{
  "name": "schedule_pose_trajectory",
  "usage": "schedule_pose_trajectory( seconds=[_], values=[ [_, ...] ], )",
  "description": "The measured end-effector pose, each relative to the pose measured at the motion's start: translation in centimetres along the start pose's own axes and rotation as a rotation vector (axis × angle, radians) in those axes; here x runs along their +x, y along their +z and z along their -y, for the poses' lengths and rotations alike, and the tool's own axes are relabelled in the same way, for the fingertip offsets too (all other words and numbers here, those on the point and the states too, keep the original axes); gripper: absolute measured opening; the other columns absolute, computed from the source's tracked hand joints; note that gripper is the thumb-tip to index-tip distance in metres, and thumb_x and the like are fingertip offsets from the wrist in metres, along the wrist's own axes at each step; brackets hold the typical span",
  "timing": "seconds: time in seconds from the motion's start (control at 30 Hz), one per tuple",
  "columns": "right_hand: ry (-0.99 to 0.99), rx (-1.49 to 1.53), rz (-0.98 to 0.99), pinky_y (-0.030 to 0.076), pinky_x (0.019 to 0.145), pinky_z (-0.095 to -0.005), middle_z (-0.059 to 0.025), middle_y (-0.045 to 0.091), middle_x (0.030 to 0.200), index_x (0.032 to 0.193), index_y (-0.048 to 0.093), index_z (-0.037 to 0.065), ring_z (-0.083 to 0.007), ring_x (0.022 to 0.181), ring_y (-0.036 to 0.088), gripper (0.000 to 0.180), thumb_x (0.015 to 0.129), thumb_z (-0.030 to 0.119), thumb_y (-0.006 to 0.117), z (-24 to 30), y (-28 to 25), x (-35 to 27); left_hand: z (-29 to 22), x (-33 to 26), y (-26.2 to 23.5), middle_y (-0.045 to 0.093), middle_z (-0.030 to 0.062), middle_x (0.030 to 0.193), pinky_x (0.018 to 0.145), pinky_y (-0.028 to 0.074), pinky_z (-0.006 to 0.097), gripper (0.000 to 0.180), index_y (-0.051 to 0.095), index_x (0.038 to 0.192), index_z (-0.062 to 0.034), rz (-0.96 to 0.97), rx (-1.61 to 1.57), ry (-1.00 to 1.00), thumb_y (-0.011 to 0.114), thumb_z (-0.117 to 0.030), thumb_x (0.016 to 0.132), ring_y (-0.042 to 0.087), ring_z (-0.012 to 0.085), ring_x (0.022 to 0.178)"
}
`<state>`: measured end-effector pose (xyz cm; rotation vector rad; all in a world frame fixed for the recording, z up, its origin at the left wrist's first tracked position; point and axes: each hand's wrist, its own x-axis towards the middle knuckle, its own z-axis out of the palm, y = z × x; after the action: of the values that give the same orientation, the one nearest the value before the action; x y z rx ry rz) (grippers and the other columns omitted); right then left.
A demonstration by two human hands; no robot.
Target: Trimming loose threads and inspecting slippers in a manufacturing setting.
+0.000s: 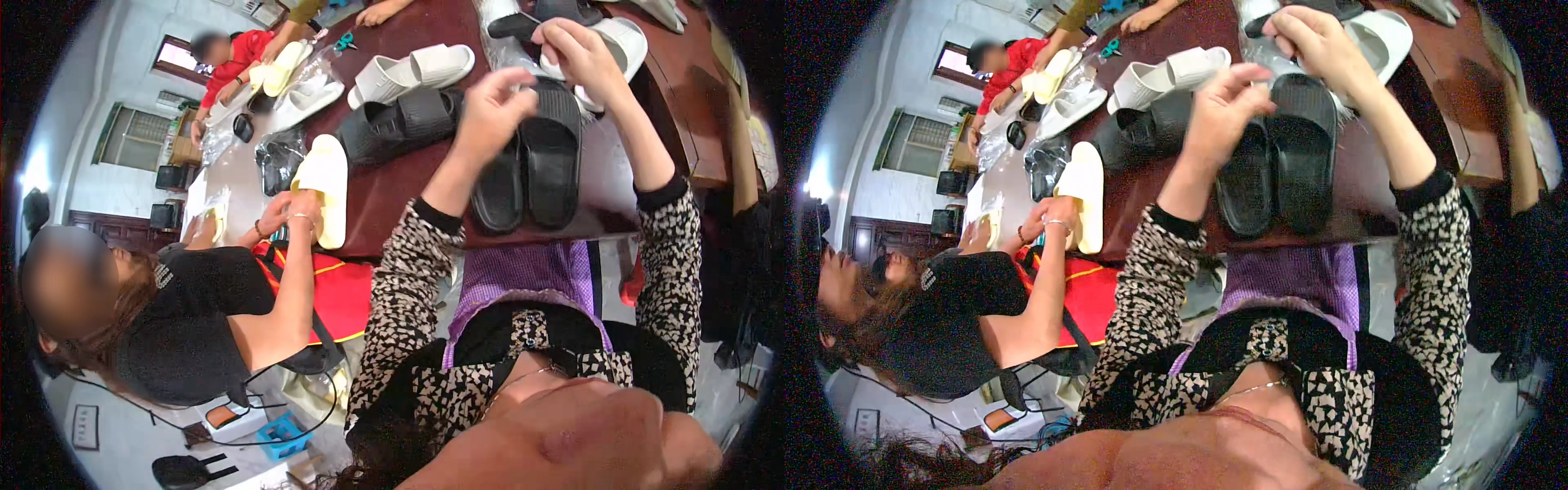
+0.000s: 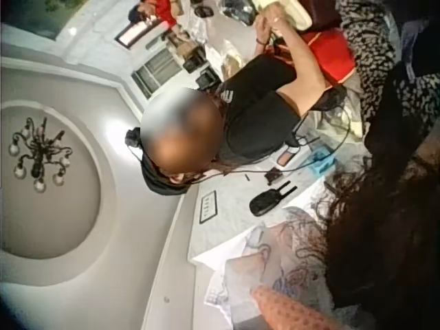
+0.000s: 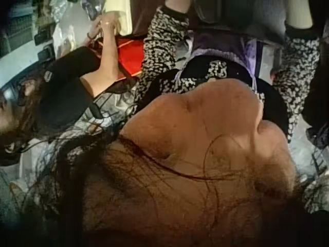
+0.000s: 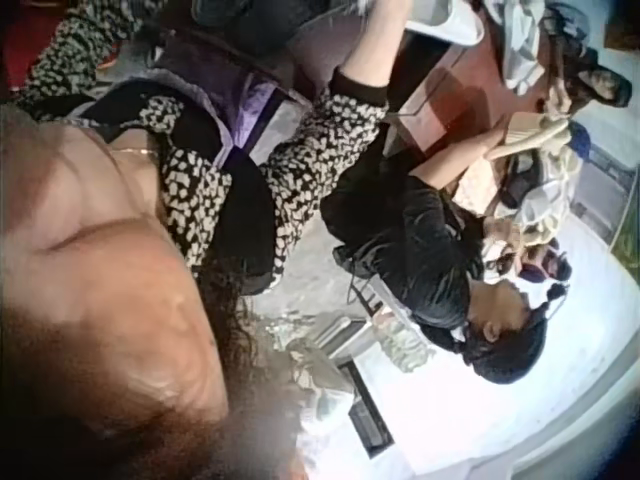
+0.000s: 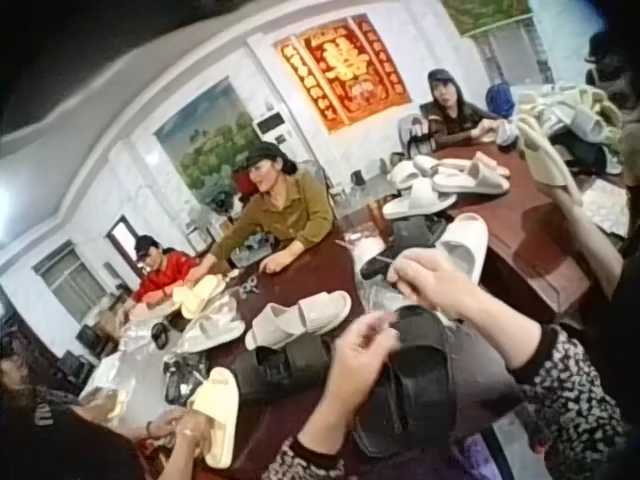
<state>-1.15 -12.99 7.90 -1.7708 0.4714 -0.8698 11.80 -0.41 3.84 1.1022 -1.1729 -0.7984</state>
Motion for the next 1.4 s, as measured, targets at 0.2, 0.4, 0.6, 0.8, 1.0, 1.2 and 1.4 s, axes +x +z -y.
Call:
schedule_pose_trajectory(
  seconds=[0.2,0.4,0.6,0.8,1.0,1.2,1.4],
  values=[
    [-0.148,0.298,0.028,0.020,0.040,-0.0177,0.0056,0.041,0.057,0.092,0.058,0.004,-0.0016,0.046,0.031,0.026,0.093,0.024,0.042,5.8,1.8,-2.6,-2.7,-2.1,4.7,0.062,0.0056,0.081,0.062,0.047,0.024,0.016,0.059,0.099,0.0014,0.183,-0.270,-0.105,0.052,-0.004,0.085,0.057,0.0115,0.063],
    [-0.231,0.308,-0.127,0.021,0.040,-0.0174,0.0051,0.041,0.057,0.094,0.057,0.001,-0.0020,0.046,0.031,0.026,0.094,0.022,0.041,8.9,-0.7,-4.9,-5.4,-4.4,5.1,0.060,0.0069,0.079,0.058,0.046,0.027,0.007,0.056,0.087,0.0020,0.102,-0.156,-0.064,0.055,-0.004,0.083,0.055,0.0141,0.061],
    [-0.299,0.206,-0.249,0.027,0.043,-0.0160,0.0027,0.049,0.059,0.094,0.059,0.002,-0.0012,0.047,0.036,0.023,0.093,0.020,0.044,8.3,-2.1,-7.8,-5.2,-7.4,4.5,0.059,0.0098,0.074,0.059,0.044,0.029,0.006,0.057,0.079,0.0011,-0.016,0.530,0.604,0.061,0.001,0.074,0.056,0.0226,0.062],
    [0.069,0.028,-0.051,0.030,0.045,-0.0171,-0.0001,0.051,0.060,0.091,0.057,0.000,-0.0037,0.050,0.042,0.025,0.094,0.019,0.041,0.4,-2.2,-9.4,-3.9,-10.2,3.0,0.055,0.0105,0.070,0.058,0.044,0.034,0.013,0.056,0.076,-0.0013,-0.015,0.864,0.514,0.064,0.003,0.067,0.054,0.0272,0.063],
    [-0.029,-0.292,-0.076,0.042,0.052,-0.0320,-0.0089,0.057,0.061,0.089,0.058,-0.002,-0.0178,0.053,0.055,0.021,0.091,0.015,0.046,-8.2,-0.9,-12.8,-0.2,-13.2,3.1,0.046,0.0088,0.066,0.059,0.040,0.035,0.009,0.052,0.072,-0.0033,0.019,1.015,0.353,0.061,-0.005,0.070,0.048,0.0252,0.063],
    [0.156,-0.591,0.017,0.047,0.062,-0.0384,-0.0194,0.061,0.073,0.092,0.059,-0.004,-0.0351,0.070,0.061,0.021,0.088,0.015,0.050,-7.8,-0.7,-12.9,1.1,-13.5,3.2,0.052,0.0089,0.068,0.060,0.043,0.036,0.010,0.054,0.073,-0.0037,0.019,1.021,0.286,0.063,-0.003,0.069,0.052,0.0265,0.065],
    [0.138,-0.751,-0.025,0.046,0.064,-0.0421,-0.0233,0.060,0.078,0.094,0.059,-0.003,-0.0401,0.075,0.058,0.023,0.087,0.018,0.052,-7.2,0.0,-11.4,2.2,-11.4,2.8,0.052,0.0092,0.068,0.060,0.043,0.036,0.009,0.053,0.071,-0.0042,0.008,1.013,0.303,0.062,-0.004,0.070,0.053,0.0272,0.065]
  ],
)
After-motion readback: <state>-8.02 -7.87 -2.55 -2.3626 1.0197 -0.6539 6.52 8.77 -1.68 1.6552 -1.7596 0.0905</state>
